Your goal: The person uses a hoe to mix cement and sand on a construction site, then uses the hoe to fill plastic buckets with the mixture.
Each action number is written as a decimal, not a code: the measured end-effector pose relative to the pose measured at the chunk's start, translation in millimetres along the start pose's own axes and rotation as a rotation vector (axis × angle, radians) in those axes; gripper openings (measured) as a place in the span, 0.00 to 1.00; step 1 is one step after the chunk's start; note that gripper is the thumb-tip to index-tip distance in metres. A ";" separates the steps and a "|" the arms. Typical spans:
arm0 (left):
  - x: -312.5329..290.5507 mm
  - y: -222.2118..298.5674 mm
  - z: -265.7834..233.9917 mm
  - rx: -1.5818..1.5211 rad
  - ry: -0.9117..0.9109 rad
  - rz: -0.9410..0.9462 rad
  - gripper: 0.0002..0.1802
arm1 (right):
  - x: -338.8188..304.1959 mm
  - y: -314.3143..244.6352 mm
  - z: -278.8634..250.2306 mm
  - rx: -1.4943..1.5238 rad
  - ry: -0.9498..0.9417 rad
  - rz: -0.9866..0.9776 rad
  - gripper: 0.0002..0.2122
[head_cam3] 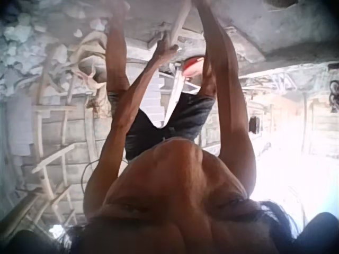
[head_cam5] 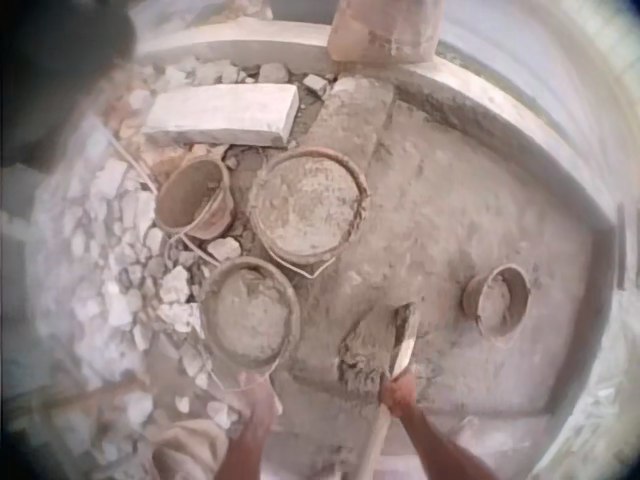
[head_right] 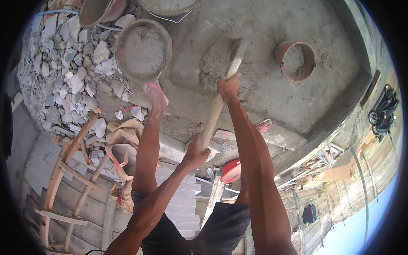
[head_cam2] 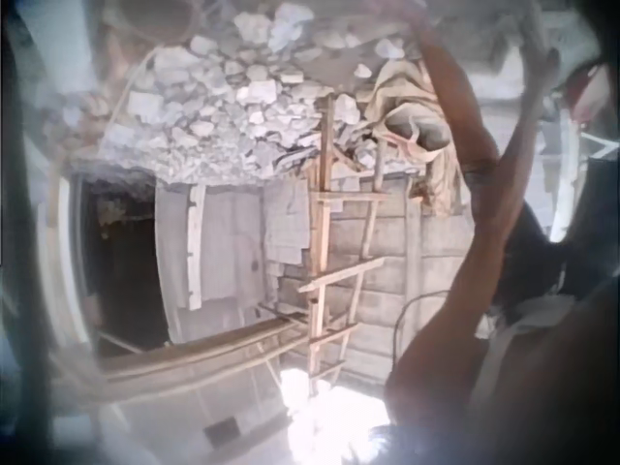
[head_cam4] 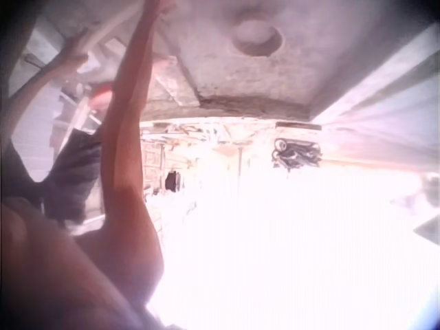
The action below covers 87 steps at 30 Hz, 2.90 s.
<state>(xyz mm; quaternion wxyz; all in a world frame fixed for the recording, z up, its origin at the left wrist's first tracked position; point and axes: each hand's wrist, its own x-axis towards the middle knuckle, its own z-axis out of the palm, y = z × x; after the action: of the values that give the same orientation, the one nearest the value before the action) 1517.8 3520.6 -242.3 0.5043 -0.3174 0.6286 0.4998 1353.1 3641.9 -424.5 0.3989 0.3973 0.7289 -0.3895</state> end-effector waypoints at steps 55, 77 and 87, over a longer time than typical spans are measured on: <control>161.1 -20.5 148.3 0.624 0.023 0.577 0.33 | -25.0 71.6 -236.6 0.842 0.554 -0.436 0.07; 89.0 84.5 138.7 0.014 0.131 0.249 0.28 | 70.3 -41.3 -170.6 -0.044 0.259 -0.366 0.22; 29.6 43.8 129.2 -0.066 0.021 0.074 0.25 | 51.6 42.4 -121.6 -0.099 0.209 -0.239 0.21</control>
<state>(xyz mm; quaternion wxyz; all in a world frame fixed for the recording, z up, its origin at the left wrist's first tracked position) 1510.6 3659.4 -255.8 0.4680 -0.3157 0.6283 0.5354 1338.8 3779.5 -435.1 0.2908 0.3259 0.8269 -0.3543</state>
